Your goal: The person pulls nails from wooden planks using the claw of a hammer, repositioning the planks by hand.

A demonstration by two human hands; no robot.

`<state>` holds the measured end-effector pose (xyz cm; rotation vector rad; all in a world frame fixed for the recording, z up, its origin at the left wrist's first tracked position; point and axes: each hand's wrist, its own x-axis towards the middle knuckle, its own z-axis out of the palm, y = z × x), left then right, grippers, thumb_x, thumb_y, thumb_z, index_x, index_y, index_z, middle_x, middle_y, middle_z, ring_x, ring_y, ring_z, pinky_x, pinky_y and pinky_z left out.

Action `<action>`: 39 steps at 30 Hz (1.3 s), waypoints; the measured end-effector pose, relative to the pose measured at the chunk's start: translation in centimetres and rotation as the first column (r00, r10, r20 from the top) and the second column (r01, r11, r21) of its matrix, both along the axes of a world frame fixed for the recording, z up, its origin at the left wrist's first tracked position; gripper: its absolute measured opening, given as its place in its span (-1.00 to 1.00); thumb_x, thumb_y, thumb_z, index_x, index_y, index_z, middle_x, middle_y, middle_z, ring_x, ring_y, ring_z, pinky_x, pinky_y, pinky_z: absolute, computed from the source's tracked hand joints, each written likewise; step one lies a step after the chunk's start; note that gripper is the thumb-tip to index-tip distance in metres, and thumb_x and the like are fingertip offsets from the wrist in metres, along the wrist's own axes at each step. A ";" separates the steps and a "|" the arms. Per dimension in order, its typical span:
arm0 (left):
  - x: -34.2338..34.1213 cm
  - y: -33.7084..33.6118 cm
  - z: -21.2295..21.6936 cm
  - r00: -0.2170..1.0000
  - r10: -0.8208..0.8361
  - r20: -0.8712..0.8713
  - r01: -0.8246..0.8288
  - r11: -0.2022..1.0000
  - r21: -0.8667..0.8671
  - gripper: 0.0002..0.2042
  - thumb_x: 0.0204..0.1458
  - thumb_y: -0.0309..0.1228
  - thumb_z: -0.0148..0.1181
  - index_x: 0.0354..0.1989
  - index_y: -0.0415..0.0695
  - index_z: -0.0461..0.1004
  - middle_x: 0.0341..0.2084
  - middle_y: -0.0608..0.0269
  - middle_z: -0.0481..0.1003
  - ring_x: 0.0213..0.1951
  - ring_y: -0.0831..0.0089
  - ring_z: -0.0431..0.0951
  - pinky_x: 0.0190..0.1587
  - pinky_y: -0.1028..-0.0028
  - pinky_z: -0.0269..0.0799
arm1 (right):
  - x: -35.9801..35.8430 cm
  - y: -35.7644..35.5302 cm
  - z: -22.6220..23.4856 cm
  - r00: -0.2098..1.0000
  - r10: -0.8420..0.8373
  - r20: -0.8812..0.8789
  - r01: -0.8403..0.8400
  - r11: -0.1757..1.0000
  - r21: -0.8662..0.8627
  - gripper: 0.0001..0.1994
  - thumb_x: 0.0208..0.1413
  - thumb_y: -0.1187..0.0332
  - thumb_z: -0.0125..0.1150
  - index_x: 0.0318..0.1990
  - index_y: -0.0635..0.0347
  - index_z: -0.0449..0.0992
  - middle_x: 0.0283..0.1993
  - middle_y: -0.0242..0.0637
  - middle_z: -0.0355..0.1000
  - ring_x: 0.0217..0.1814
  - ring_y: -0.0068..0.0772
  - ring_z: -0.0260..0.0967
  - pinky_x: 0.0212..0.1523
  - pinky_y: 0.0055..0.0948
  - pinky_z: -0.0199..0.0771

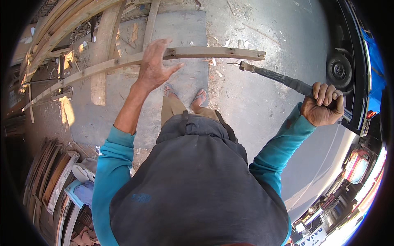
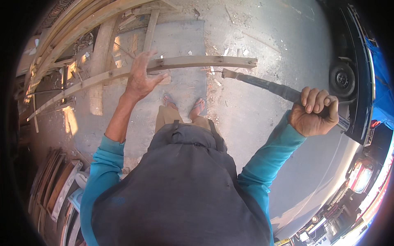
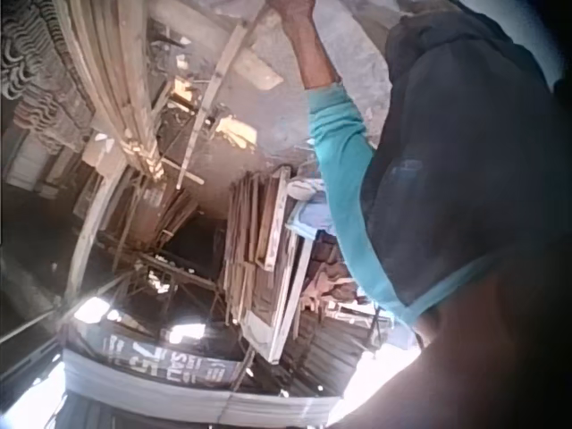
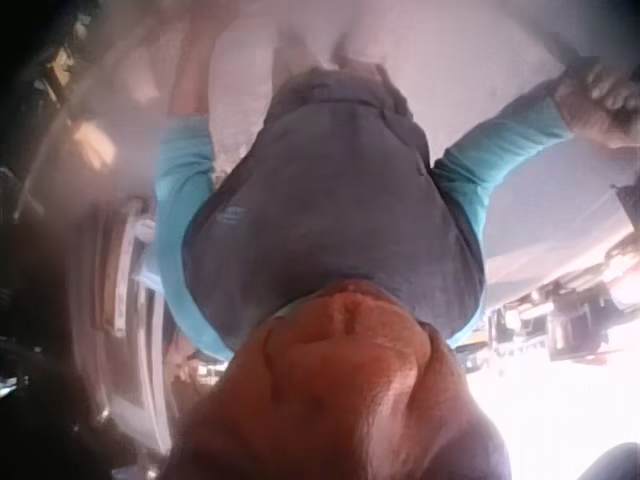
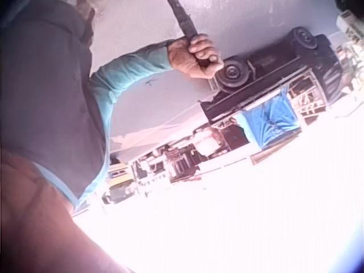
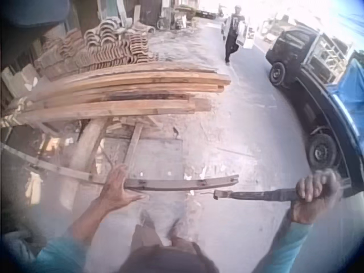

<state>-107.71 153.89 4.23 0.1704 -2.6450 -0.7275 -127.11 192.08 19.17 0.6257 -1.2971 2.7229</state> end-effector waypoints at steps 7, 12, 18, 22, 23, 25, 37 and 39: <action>2.5 8.8 -1.7 0.984 -0.175 0.045 0.137 0.885 0.444 -0.68 0.09 -0.48 0.28 0.04 -0.18 0.52 -0.14 -0.03 0.58 -0.12 0.03 0.59 -0.07 0.20 0.51 | 5.2 -7.0 -2.8 0.982 0.092 0.162 -0.090 0.996 -0.019 -0.76 0.34 0.26 -0.07 -0.37 0.13 0.33 -0.63 -0.46 0.11 -0.71 -0.59 0.04 -0.62 -0.53 0.18; 5.8 4.9 -1.4 0.967 -0.208 0.145 0.128 0.893 0.431 -0.84 0.14 -0.49 0.22 -0.13 -0.23 0.58 -0.35 0.04 0.61 -0.29 0.08 0.63 -0.20 0.23 0.53 | 7.6 -12.4 -3.1 0.964 0.207 0.168 -0.230 0.964 0.135 -0.78 0.29 0.26 0.00 -0.38 0.15 0.30 -0.66 -0.43 0.09 -0.73 -0.55 0.01 -0.63 -0.50 0.17; 8.5 -8.5 3.2 0.978 0.071 0.198 -0.167 0.830 0.532 -0.78 0.25 -0.37 0.17 -0.04 -0.21 0.59 -0.26 -0.02 0.65 -0.23 0.16 0.68 -0.17 0.30 0.56 | 11.3 -18.3 -2.9 0.997 0.047 0.067 -0.077 0.816 0.574 -0.77 0.24 0.34 0.14 -0.43 0.13 0.27 -0.64 -0.38 0.16 -0.67 -0.58 0.05 -0.61 -0.49 0.16; 13.5 -21.9 3.1 0.798 0.591 0.116 -0.573 0.805 -0.152 -0.26 0.04 -0.10 0.36 0.35 -0.14 0.23 0.22 -0.08 0.31 0.27 -0.01 0.23 0.31 0.08 0.13 | 10.4 -19.4 -2.0 0.998 -0.058 0.030 0.029 0.808 0.589 -0.75 0.25 0.36 0.13 -0.48 0.13 0.28 -0.64 -0.39 0.18 -0.68 -0.58 0.05 -0.63 -0.49 0.17; 14.3 -23.3 2.7 0.770 0.625 0.129 -0.583 0.771 -0.257 -0.09 -0.03 -0.01 0.43 0.45 -0.12 0.12 0.36 -0.11 0.19 0.41 -0.08 0.09 0.44 0.01 -0.01 | 10.1 -19.2 -1.9 0.996 -0.089 -0.014 0.080 0.807 0.585 -0.75 0.25 0.36 0.14 -0.47 0.14 0.29 -0.64 -0.39 0.20 -0.68 -0.58 0.06 -0.63 -0.49 0.18; 14.3 -23.9 1.9 0.771 0.606 0.196 -0.562 0.792 -0.239 -0.05 -0.08 0.02 0.46 0.44 -0.14 0.13 0.37 -0.11 0.18 0.41 -0.08 0.07 0.44 0.00 -0.03 | 9.6 -19.1 -1.4 0.988 -0.138 -0.067 0.151 0.798 0.584 -0.76 0.25 0.37 0.14 -0.47 0.15 0.30 -0.63 -0.38 0.22 -0.68 -0.59 0.07 -0.63 -0.48 0.20; 10.8 -17.9 -6.7 0.833 0.319 0.453 -0.231 0.943 -0.241 -0.26 -0.14 -0.05 0.51 0.24 -0.08 0.39 0.14 0.07 0.42 0.27 0.08 0.28 0.36 -0.01 -0.07 | 0.2 -20.4 -4.1 0.916 -0.223 -0.335 0.399 0.393 0.829 -0.77 0.14 0.31 0.33 -0.44 0.26 0.50 -0.59 -0.37 0.39 -0.51 -0.59 0.29 -0.44 -0.49 0.32; 10.6 -17.5 -6.3 0.851 0.303 0.429 -0.231 0.949 -0.212 -0.31 -0.12 -0.03 0.49 0.18 -0.09 0.44 0.07 0.08 0.47 0.23 0.09 0.31 0.33 -0.01 -0.03 | 0.2 -22.4 -4.5 0.911 -0.119 -0.394 0.411 0.308 0.858 -0.77 0.12 0.28 0.35 -0.42 0.24 0.51 -0.60 -0.28 0.41 -0.53 -0.53 0.34 -0.45 -0.42 0.38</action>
